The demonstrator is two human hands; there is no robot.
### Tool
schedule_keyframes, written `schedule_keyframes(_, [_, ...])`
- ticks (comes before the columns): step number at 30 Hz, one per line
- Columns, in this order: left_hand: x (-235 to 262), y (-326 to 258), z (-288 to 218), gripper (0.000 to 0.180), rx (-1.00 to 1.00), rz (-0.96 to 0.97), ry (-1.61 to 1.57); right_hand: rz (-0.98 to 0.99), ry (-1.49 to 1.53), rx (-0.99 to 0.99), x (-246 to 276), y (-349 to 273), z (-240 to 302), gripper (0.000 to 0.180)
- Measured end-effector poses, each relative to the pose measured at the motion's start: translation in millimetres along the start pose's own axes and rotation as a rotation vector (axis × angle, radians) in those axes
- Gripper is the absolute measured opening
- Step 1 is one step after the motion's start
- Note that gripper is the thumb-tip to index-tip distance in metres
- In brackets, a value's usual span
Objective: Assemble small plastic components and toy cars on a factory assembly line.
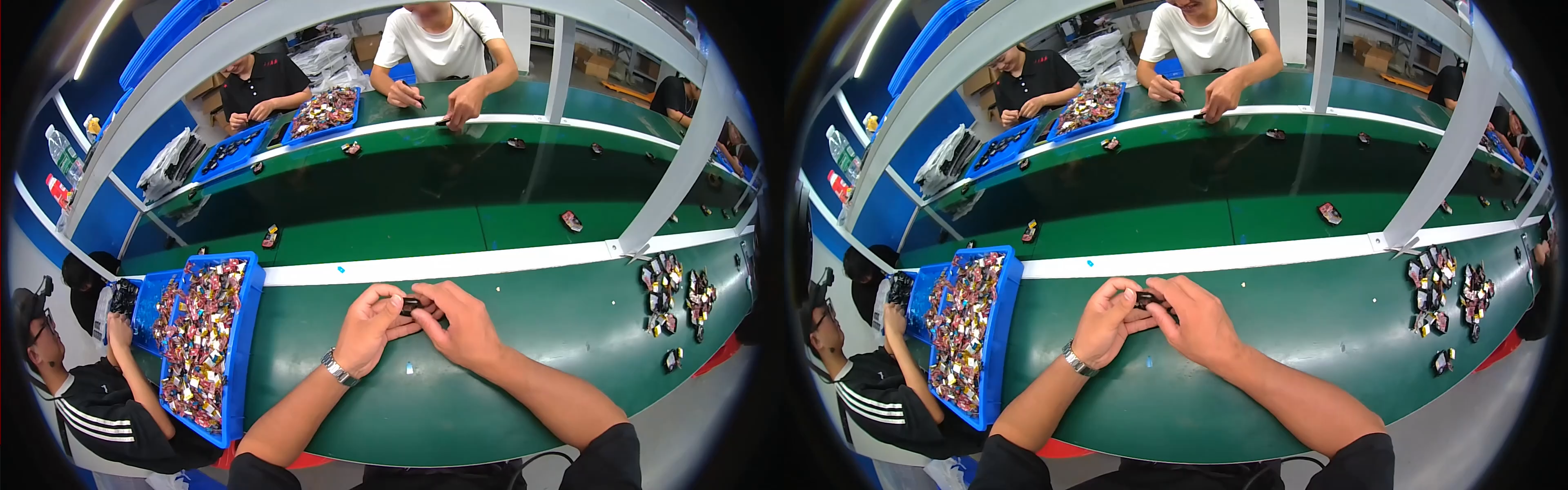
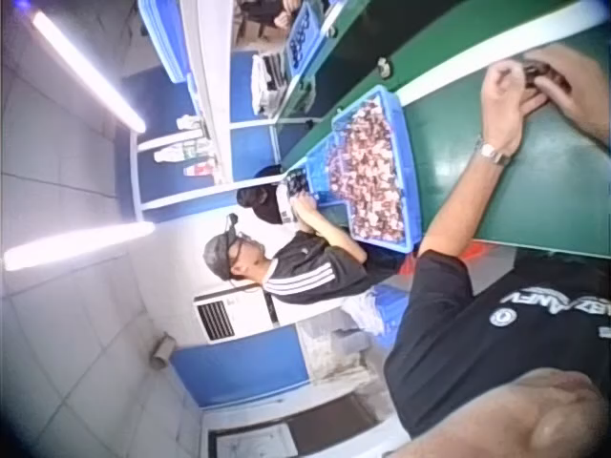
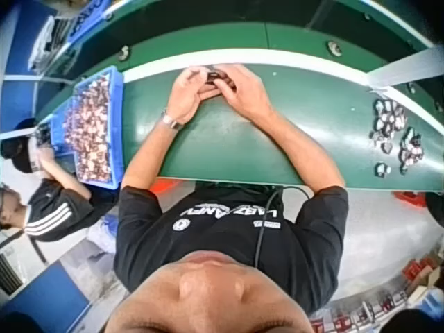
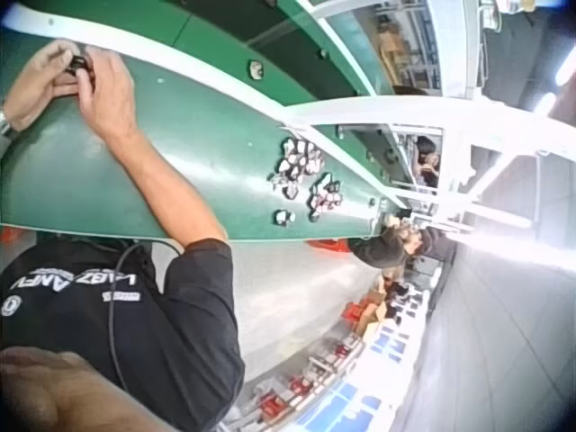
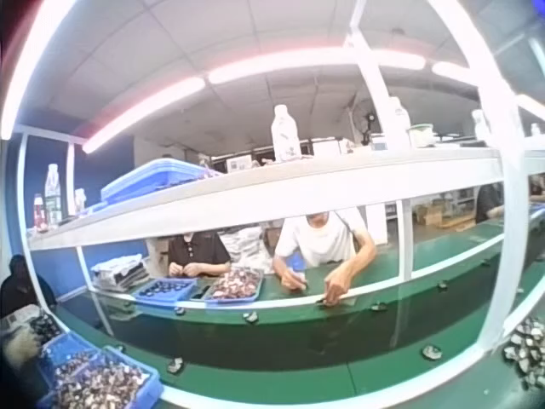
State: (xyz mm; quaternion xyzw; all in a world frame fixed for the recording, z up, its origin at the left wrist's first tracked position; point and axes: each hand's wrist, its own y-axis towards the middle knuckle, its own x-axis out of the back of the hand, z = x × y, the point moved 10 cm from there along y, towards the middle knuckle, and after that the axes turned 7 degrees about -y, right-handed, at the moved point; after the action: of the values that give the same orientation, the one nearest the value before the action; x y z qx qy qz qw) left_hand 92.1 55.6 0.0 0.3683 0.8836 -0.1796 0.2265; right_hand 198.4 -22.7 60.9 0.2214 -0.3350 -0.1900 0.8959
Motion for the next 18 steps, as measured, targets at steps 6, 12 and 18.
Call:
schedule_keyframes(6, [-2, 2, -2, 0.031, 0.028, 0.043, 0.211, -0.05, 0.063, -0.095, 8, 4, -12, 0.03])
schedule_keyframes(12, [0, 5, 0, 0.038, 0.048, 0.06, 0.18, -0.109, -0.089, 0.025, 18, 8, 5, 0.03])
schedule_keyframes(18, [-1, 6, 0, 0.037, 0.064, 0.144, 0.185, -0.073, -0.318, 0.235, 10, 5, 29, 0.029])
